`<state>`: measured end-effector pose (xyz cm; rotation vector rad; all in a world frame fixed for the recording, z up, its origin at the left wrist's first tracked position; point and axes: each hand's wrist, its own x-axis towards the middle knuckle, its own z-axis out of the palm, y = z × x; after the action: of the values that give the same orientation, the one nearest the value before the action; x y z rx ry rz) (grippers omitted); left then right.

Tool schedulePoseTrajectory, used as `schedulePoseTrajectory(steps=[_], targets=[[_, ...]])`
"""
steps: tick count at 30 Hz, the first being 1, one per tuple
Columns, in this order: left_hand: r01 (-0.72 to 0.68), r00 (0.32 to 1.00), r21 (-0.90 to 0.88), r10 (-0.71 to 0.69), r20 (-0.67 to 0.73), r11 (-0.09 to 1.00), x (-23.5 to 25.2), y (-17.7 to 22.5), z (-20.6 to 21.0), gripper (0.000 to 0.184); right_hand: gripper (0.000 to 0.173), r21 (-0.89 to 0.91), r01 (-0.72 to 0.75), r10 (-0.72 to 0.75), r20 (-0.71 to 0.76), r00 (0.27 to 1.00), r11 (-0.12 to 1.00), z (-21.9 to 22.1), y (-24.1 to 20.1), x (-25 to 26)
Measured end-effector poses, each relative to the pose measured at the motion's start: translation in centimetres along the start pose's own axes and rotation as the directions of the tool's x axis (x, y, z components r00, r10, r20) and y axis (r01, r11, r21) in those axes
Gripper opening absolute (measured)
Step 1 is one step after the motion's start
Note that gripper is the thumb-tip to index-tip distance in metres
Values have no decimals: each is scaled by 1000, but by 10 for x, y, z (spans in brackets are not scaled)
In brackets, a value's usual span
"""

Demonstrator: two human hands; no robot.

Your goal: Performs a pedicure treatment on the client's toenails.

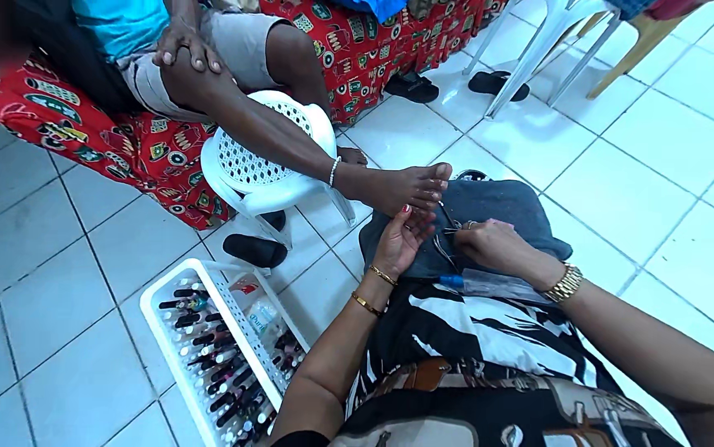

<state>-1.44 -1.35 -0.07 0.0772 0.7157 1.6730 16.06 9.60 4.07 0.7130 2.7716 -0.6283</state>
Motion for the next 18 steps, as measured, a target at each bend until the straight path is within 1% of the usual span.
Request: schedulePoseTrajectory(steps=[4, 6, 8, 10, 13, 15, 18], targets=[[14, 1000, -20, -14, -18, 1000, 3, -2, 1, 31, 20, -2, -26, 26, 164, 986, 1000, 11, -6, 4], [13, 999, -22, -14, -48, 1000, 3, 0, 4, 33, 24, 29, -64, 56, 208, 977, 998, 6, -9, 6], [11, 997, -22, -13, -76, 1000, 3, 2, 9, 35, 28, 79, -96, 80, 186, 979, 992, 1, -10, 10], [11, 995, -30, -14, -95, 1000, 3, 3, 11, 35, 32, 136, -127, 109, 135, 985, 983, -1, -14, 16], [2, 994, -28, -5, -113, 1000, 3, 3, 11, 35, 33, 264, -165, 154, 61, 986, 950, 6, -22, 24], [-7, 992, -43, 2, -126, 999, 2, 3, 12, 34, 31, 366, -193, 186, 53, 981, 910, 10, -23, 27], [-9, 989, -68, -2, -150, 998, -1, 4, 13, 33, 27, 527, -191, 191, 54, 980, 828, 7, -23, 24]])
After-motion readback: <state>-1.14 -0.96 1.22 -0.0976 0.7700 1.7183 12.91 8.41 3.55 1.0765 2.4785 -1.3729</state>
